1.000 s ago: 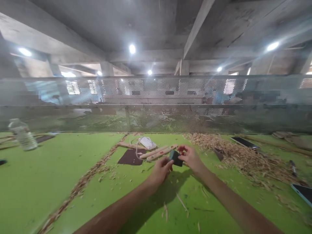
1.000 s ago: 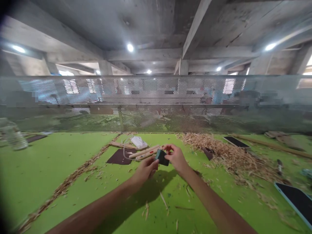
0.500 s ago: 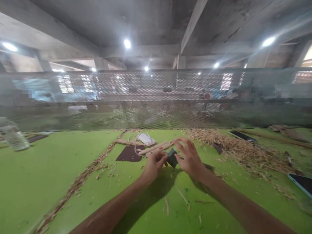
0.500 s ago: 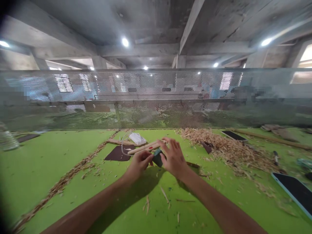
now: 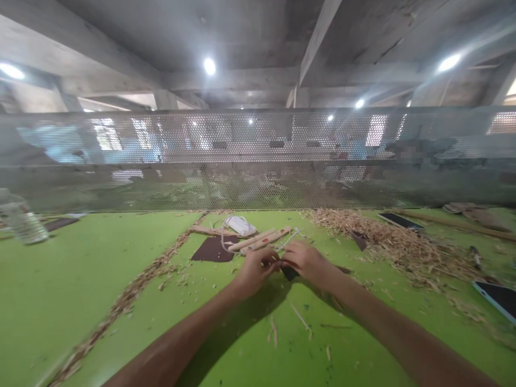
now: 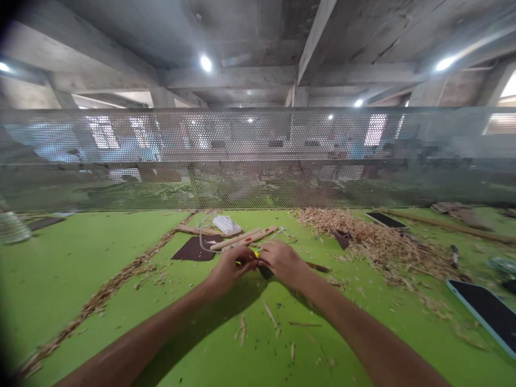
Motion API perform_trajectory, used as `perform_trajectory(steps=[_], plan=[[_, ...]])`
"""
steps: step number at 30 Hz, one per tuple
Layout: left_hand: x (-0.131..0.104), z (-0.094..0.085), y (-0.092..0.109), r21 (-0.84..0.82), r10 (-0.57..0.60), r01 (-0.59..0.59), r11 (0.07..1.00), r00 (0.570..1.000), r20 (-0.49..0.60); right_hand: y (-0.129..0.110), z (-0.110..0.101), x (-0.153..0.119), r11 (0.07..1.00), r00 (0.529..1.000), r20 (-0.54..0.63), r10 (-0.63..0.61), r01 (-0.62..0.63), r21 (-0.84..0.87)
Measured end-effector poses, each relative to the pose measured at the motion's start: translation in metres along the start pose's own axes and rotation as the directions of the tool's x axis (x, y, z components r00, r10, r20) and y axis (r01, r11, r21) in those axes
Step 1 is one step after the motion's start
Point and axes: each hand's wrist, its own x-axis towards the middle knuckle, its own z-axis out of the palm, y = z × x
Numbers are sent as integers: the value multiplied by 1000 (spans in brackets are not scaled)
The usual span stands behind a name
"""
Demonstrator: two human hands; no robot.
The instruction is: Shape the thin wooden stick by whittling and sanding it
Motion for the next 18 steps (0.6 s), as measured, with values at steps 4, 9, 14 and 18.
perform_trajectory(steps=[4,9,14,18], plan=[[0,0,-1,10,-55,55,998,998,4,5,-3,-2,999,999,2,42,-42,-2],[0,3,-4,50,-66,68,996,997,-47,4,-11,-3,980,984,-62,169,-160,122],[2,2,-7,96,-55,63,993,995,-82,6,-17,-3,971,977,-133,165,-137,196],[3,-3,-8,88,-108,117,989,989,-105,1,-19,-3,979,996,-56,65,-53,195]])
